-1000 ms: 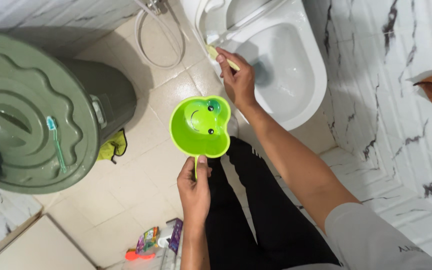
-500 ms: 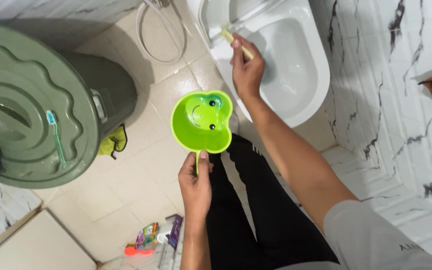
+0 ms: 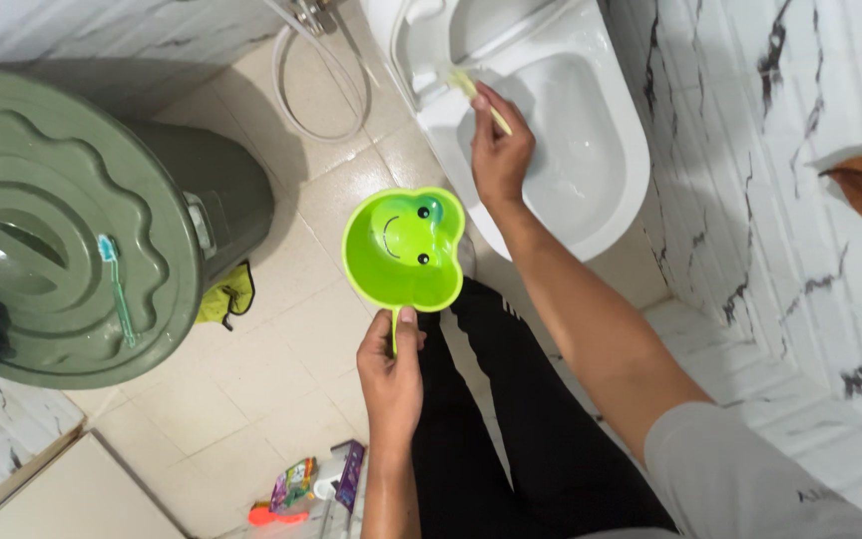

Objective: The person cleans the toilet bowl and lid by hand with a brush and a yellow sponge, then flushes the toilet by pressing the button on the tank.

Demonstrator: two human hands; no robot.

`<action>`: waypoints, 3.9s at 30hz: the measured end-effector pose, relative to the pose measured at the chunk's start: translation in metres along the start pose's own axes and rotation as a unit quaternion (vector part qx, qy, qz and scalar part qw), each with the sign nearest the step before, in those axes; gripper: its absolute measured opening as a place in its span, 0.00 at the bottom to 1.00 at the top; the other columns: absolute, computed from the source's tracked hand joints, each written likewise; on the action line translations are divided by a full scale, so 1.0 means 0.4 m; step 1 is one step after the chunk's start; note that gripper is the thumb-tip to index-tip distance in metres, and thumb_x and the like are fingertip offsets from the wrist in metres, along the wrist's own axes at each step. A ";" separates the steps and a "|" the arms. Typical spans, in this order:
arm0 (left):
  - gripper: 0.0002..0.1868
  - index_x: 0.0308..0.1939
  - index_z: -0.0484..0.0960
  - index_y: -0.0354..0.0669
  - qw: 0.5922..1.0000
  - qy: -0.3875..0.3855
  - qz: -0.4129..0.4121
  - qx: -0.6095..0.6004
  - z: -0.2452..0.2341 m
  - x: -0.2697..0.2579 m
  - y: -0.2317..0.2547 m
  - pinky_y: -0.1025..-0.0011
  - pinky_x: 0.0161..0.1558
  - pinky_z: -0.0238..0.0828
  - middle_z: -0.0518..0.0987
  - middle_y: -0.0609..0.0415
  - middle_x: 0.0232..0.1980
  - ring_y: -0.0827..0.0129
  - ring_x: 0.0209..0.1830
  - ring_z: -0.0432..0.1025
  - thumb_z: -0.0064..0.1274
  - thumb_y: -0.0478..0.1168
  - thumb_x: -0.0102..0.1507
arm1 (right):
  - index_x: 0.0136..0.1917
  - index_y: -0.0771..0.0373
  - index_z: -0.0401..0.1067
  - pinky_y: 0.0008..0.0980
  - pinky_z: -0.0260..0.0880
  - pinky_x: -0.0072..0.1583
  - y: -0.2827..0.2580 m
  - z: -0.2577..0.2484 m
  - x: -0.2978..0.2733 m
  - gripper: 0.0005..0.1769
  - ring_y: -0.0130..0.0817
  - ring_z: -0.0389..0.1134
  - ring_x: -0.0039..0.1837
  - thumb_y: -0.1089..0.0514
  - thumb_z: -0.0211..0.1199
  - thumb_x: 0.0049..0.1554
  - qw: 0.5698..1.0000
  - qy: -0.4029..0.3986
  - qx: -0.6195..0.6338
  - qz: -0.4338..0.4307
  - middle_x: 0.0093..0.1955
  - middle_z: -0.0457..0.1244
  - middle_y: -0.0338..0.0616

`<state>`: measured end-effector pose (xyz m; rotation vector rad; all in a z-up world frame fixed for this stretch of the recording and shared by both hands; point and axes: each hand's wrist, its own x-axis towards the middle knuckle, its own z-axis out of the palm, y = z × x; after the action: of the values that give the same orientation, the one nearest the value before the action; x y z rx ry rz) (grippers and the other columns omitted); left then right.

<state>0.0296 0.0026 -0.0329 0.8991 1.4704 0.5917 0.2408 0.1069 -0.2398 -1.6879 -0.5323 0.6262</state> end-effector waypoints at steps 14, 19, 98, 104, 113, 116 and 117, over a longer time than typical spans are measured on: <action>0.18 0.40 0.81 0.33 1.000 0.002 -0.009 0.007 -0.006 0.024 -0.036 0.76 0.37 0.64 0.73 0.60 0.30 0.78 0.32 0.65 0.49 0.46 0.71 | 0.63 0.63 0.78 0.22 0.66 0.37 0.109 -0.052 0.141 0.19 0.19 0.63 0.34 0.49 0.60 0.66 0.994 0.078 0.051 0.057 0.47 0.73 0.41; 0.17 0.42 0.82 0.34 1.000 -0.004 -0.012 0.018 0.015 0.030 -0.038 0.76 0.36 0.64 0.73 0.60 0.29 0.78 0.31 0.66 0.48 0.46 0.70 | 0.62 0.63 0.78 0.22 0.65 0.38 0.010 -0.046 0.069 0.18 0.19 0.62 0.34 0.49 0.58 0.68 1.000 0.023 -0.017 -0.010 0.45 0.71 0.39; 0.16 0.43 0.81 0.35 0.998 -0.034 0.043 -0.014 0.088 -0.046 0.091 0.78 0.32 0.60 0.71 0.63 0.28 0.80 0.29 0.62 0.47 0.46 0.71 | 0.57 0.68 0.72 0.38 0.75 0.61 -0.426 -0.269 0.201 0.11 0.43 0.73 0.60 0.57 0.58 0.74 0.905 -0.017 -0.117 -0.408 0.59 0.69 0.52; 0.16 0.42 0.81 0.34 0.998 -0.038 0.024 -0.043 0.070 -0.056 0.092 0.77 0.32 0.57 0.69 0.62 0.28 0.79 0.29 0.60 0.48 0.46 0.71 | 0.53 0.70 0.75 0.39 0.67 0.52 -0.476 -0.228 0.235 0.11 0.49 0.67 0.48 0.59 0.58 0.69 0.929 0.117 -0.208 -0.282 0.49 0.67 0.55; 0.17 0.39 0.79 0.35 0.998 -0.041 0.035 -0.033 0.071 -0.055 0.082 0.77 0.32 0.57 0.68 0.62 0.28 0.79 0.29 0.60 0.48 0.46 0.71 | 0.58 0.70 0.72 0.42 0.71 0.53 -0.505 -0.200 0.201 0.12 0.50 0.70 0.53 0.57 0.59 0.73 0.847 -0.039 -0.180 -0.499 0.52 0.67 0.54; 0.16 0.39 0.80 0.35 0.998 -0.037 0.046 -0.018 0.074 -0.059 0.095 0.77 0.32 0.57 0.68 0.62 0.27 0.79 0.28 0.60 0.48 0.46 0.71 | 0.54 0.69 0.75 0.46 0.65 0.48 -0.520 -0.209 0.238 0.10 0.55 0.66 0.44 0.59 0.58 0.71 0.927 0.033 -0.178 -0.329 0.47 0.66 0.56; 0.17 0.38 0.79 0.35 0.998 -0.036 0.051 -0.026 0.074 -0.059 0.095 0.77 0.32 0.57 0.68 0.62 0.27 0.79 0.28 0.60 0.48 0.46 0.71 | 0.52 0.69 0.75 0.48 0.62 0.45 -0.515 -0.216 0.242 0.11 0.56 0.64 0.40 0.60 0.57 0.70 0.955 0.052 -0.169 -0.237 0.44 0.65 0.57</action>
<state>0.0642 0.0004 0.0081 0.9496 1.3446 0.6617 0.3678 0.1469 -0.0361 -1.8070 -0.9734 0.0982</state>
